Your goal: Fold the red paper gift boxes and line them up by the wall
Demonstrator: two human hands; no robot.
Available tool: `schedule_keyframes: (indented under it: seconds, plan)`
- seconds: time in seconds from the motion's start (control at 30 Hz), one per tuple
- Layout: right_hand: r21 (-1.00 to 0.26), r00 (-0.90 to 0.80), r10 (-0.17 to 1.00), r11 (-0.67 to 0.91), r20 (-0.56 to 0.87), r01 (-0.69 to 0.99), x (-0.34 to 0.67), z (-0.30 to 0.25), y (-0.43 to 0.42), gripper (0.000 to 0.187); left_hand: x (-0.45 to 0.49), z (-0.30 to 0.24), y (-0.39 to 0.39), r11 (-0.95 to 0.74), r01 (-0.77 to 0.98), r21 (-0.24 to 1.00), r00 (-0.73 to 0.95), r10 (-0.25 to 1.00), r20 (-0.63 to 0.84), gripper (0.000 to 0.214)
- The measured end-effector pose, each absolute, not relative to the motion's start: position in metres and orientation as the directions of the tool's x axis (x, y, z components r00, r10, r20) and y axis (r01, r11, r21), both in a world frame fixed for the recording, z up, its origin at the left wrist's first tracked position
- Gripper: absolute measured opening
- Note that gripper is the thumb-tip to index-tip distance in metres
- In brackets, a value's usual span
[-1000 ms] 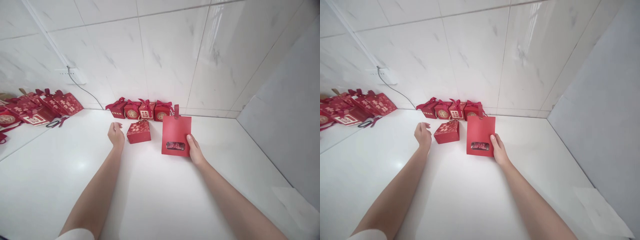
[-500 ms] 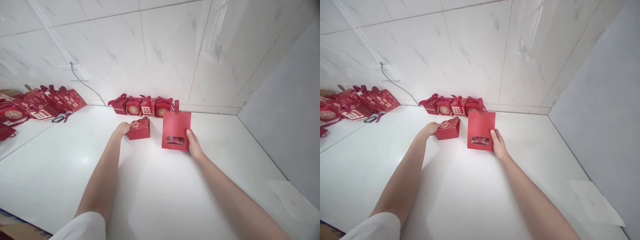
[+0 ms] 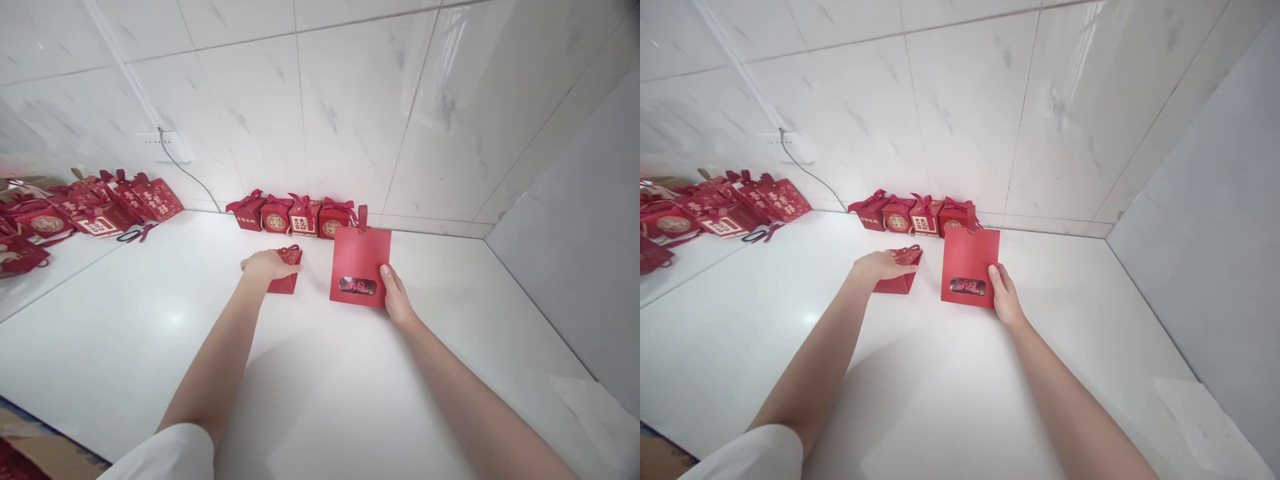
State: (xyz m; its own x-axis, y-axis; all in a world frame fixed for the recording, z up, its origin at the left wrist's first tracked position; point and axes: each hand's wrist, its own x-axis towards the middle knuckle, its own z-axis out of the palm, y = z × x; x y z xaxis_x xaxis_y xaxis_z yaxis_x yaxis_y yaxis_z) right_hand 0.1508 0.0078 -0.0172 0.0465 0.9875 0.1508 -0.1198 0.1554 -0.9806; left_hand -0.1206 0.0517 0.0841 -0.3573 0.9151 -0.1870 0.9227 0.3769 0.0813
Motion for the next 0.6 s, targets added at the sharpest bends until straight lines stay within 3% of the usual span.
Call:
schedule_keyframes:
  seconds: [0.13,0.2,0.27,0.4,0.5,0.6]
  plan:
    - [-0.982,0.045,0.989,0.143,0.138,-0.121,0.151,-0.021,0.009,0.054,-0.159,0.085,0.055,0.356,0.916,0.182,-0.325,0.929,-0.179,0.103]
    - [-0.983,0.043,0.991,0.131,0.126,-0.129,0.152,-0.023,0.009,0.053,-0.174,0.096,0.053,0.327,0.899,0.291,-0.290,0.943,-0.164,0.109]
    - [-0.984,0.038,0.993,0.119,0.115,-0.134,0.152,-0.023,0.009,0.052,-0.185,0.112,0.048,0.256,0.859,0.444,-0.246,0.966,-0.080,0.111]
    - [-0.983,0.034,0.993,0.118,0.114,-0.139,0.152,-0.022,0.007,0.053,-0.205,0.137,0.036,-0.059,0.747,0.663,-0.110,0.971,0.210,0.109]
    - [-0.984,0.049,0.992,0.124,0.119,-0.128,0.151,-0.022,0.007,0.055,-0.219,0.138,0.035,-0.178,0.629,0.757,-0.076,0.955,0.287,0.114]
    - [-0.985,0.046,0.992,0.121,0.116,-0.123,0.151,-0.023,0.008,0.056,-0.233,0.127,0.041,-0.164,0.559,0.813,-0.162,0.940,0.301,0.115]
